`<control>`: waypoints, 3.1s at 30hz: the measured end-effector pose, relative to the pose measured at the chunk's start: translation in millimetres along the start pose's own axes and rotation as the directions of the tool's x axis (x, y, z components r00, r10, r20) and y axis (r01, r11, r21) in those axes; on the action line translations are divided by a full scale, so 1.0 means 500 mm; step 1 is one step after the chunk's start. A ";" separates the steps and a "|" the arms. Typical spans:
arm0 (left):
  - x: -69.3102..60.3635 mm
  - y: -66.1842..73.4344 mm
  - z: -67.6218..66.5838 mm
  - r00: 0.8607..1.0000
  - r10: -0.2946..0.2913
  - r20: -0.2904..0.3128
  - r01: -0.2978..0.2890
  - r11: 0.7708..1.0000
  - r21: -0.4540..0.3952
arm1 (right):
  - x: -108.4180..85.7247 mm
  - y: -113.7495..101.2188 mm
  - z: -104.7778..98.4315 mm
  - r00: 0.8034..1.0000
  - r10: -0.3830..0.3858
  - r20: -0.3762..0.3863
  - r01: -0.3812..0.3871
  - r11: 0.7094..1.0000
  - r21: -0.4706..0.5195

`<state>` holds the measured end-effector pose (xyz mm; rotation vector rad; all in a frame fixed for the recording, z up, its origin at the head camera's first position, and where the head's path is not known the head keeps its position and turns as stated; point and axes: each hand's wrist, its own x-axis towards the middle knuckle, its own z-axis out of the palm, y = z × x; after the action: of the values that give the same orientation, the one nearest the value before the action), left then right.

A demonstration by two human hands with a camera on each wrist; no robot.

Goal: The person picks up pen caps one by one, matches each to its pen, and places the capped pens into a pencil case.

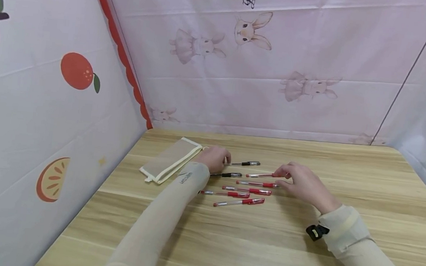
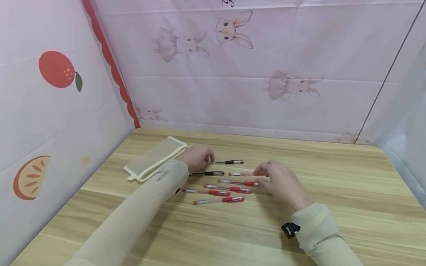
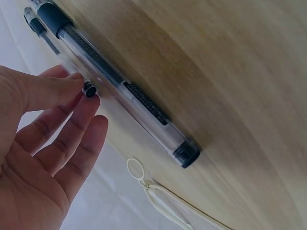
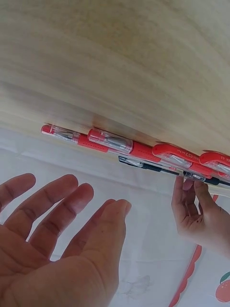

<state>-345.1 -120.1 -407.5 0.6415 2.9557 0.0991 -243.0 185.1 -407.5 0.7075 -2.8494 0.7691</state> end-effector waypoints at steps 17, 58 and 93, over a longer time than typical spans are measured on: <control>-0.019 -0.046 -0.005 1.000 -0.010 -0.006 0.010 0.997 -0.070 | 0.010 -0.002 0.005 1.000 0.011 0.027 -0.011 1.000 0.003; -0.234 -0.256 -0.002 0.940 -0.274 -0.202 0.265 0.962 -0.072 | 0.145 -0.052 0.035 0.988 -0.032 0.152 0.037 0.999 -0.031; -0.304 -0.209 -0.037 0.927 -0.275 -0.255 0.204 0.940 -0.273 | 0.236 -0.071 0.120 0.978 0.028 0.205 0.005 0.987 -0.159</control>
<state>-252.6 -279.3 -383.6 0.2429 3.1954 0.5692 -330.1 79.5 -417.6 0.7914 -3.0585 0.4872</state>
